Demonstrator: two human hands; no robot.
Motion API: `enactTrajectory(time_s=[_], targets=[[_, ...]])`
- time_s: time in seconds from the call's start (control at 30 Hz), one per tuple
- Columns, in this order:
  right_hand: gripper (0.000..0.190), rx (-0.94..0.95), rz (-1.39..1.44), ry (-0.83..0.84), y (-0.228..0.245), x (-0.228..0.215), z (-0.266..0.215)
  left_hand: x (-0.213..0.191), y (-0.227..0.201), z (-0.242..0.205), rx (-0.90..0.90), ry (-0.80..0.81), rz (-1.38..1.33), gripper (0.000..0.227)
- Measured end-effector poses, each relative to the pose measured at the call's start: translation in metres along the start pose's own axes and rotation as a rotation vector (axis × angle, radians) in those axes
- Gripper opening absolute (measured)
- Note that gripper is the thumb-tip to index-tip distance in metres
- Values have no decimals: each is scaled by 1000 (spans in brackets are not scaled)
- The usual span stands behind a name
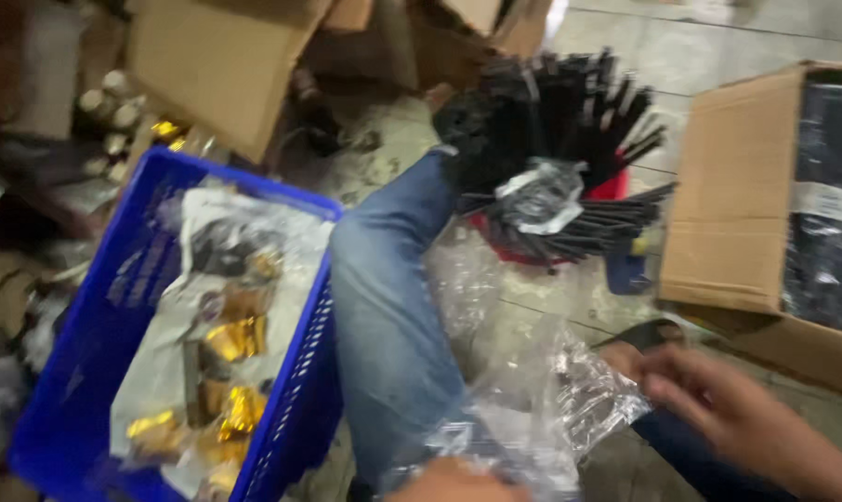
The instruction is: The person sits on a low stool and packs black rods into a plastic bag. They seal the bag with tape and place it into a cardboard box. The person then opens another bag and continues to pack rods into it.
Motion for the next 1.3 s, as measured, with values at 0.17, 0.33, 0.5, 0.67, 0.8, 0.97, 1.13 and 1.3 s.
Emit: enactTrajectory(time_s=[0.17, 0.33, 0.5, 0.67, 0.8, 0.97, 1.13, 1.3], targets=[[69, 241, 170, 514, 82, 47, -14, -18, -91, 16, -414, -60, -503, 46], [13, 22, -22, -57, 16, 18, -11, -24, -106, 14, 407, -905, 305, 33], [15, -170, 139, -131, 35, 5, -16, -90, -91, -59, 659, -1384, 395, 16], [39, -198, 141, -86, 78, -1, -21, -126, -21, -8, 604, -1084, 271, 14], [51, 355, -211, 31, 61, 18, 13, -159, 47, 49, 337, -1011, 304, 30], [39, 256, -724, -131, -121, 138, 97, -187, 60, 74, 127, -775, 302, 21], [17, -666, -929, -653, -140, 176, 70, -194, 32, 81, 109, -444, 166, 31], [9, -570, -303, -362, 23, 103, 0, -183, 39, 120, 242, -435, -27, 35]])
Point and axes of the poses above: each hand's wrist, its own z-axis towards the middle knuckle, its own x-axis out of the palm, y = z × x, the point moved 5 cm from there along z, towards the middle knuckle, and after that the axes turned 4 degrees about -x, right-handed, at the moved point
